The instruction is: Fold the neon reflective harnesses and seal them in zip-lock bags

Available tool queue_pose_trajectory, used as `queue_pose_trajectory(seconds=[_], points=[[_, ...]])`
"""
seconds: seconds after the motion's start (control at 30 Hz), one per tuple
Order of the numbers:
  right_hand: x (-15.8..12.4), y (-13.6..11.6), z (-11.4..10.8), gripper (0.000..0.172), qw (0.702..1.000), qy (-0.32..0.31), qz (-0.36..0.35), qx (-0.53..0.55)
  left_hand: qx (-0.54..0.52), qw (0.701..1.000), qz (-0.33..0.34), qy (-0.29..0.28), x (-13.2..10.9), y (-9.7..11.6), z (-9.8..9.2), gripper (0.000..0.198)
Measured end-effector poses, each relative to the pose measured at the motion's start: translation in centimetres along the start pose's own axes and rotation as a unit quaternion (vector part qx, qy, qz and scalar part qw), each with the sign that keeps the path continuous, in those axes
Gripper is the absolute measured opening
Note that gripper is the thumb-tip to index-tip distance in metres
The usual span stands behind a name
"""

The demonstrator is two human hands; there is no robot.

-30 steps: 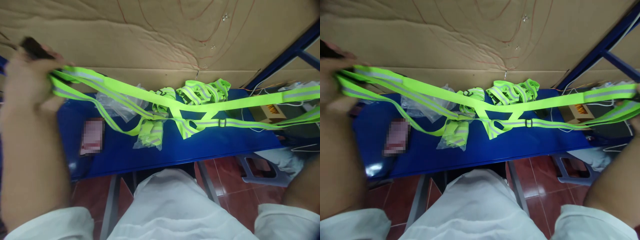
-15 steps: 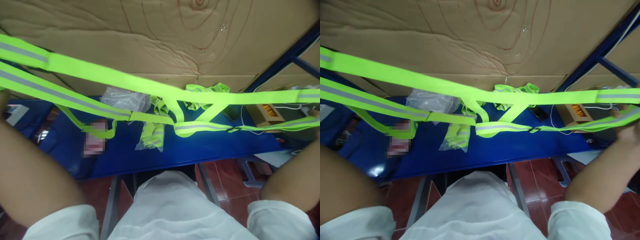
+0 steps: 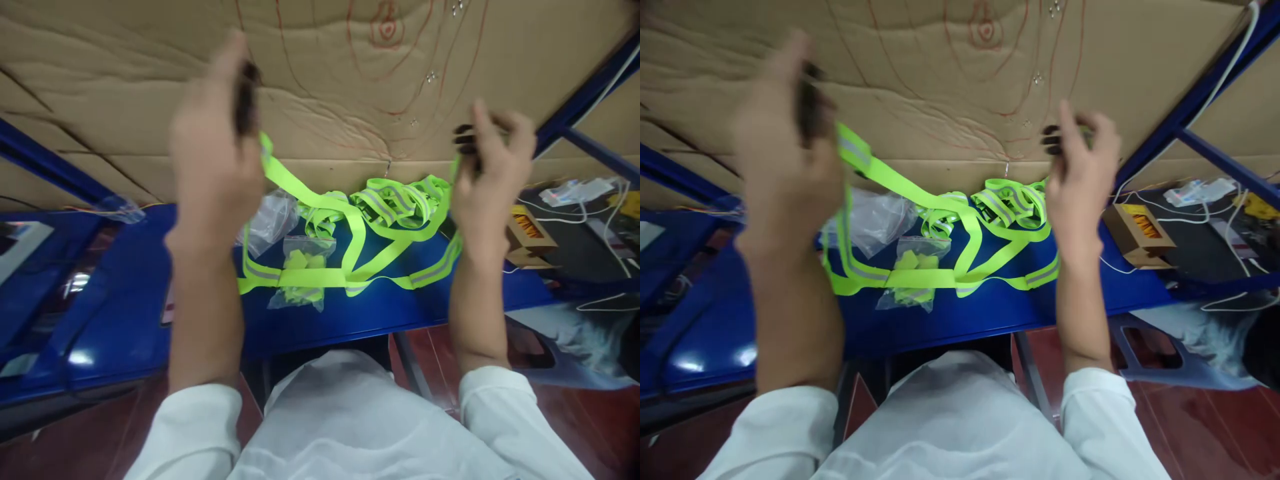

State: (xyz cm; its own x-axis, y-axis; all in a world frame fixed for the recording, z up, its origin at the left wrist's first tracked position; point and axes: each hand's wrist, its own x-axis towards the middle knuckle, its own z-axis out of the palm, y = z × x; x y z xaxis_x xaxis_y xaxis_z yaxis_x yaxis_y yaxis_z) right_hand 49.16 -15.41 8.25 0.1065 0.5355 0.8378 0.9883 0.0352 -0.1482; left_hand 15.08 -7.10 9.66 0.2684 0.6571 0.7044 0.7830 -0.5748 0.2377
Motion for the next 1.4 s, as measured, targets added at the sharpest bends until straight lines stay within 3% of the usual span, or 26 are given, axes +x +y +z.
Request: queue_pose_trajectory(seconds=[0.07,0.13,0.23,0.4,0.53,0.7,0.8,0.93,1.03,1.17,1.23,1.33,1.4], points=[[0.4,-4.4,1.3,0.059,0.997,-0.041,-0.038,0.043,-0.014,0.998,-0.017,-0.066,0.1,3.3,1.4,0.075],[0.6,-7.6,2.2,0.059,0.990,-0.100,-0.059,0.074,-0.029,0.992,-0.043,-0.111,-0.2,5.4,2.4,0.073],[0.6,-10.2,3.1,0.056,0.982,-0.141,-0.072,0.103,-0.069,0.991,-0.039,-0.111,-0.7,6.2,3.3,0.066],[0.2,-11.0,3.9,0.058,0.981,-0.139,-0.086,0.108,-0.125,0.987,-0.044,-0.089,-0.8,5.1,3.7,0.060],[0.2,-11.4,4.0,0.058,0.985,-0.137,-0.044,0.095,-0.164,0.982,-0.061,-0.075,-0.7,5.4,3.5,0.066],[0.3,-12.7,4.0,0.062,0.980,-0.185,-0.021,0.070,-0.091,0.986,-0.088,-0.107,-0.6,6.7,3.3,0.072],[0.1,-13.6,4.2,0.066,0.977,-0.201,-0.015,0.069,-0.114,0.986,-0.071,-0.102,-0.7,6.9,3.9,0.070],[0.0,-13.7,4.2,0.069,0.974,-0.196,-0.059,0.098,-0.176,0.980,-0.043,-0.086,-0.8,6.3,4.8,0.068],[0.7,-12.3,4.0,0.075,0.952,-0.221,-0.082,0.194,-0.183,0.981,-0.022,-0.061,-0.5,5.4,4.4,0.078],[1.9,-9.7,4.3,0.092,0.909,-0.248,-0.050,0.330,-0.198,0.979,-0.039,-0.019,-0.3,4.8,3.0,0.085],[2.1,-9.0,4.7,0.085,0.886,-0.248,-0.027,0.390,-0.235,0.971,-0.049,-0.013,-0.3,4.9,2.3,0.079],[1.9,-8.7,5.2,0.061,0.842,-0.244,0.032,0.480,-0.360,0.931,-0.046,-0.037,-0.3,4.9,1.8,0.082],[1.7,-8.9,5.4,0.049,0.802,-0.243,0.089,0.538,-0.476,0.873,-0.055,-0.095,-0.3,4.6,1.8,0.098]])
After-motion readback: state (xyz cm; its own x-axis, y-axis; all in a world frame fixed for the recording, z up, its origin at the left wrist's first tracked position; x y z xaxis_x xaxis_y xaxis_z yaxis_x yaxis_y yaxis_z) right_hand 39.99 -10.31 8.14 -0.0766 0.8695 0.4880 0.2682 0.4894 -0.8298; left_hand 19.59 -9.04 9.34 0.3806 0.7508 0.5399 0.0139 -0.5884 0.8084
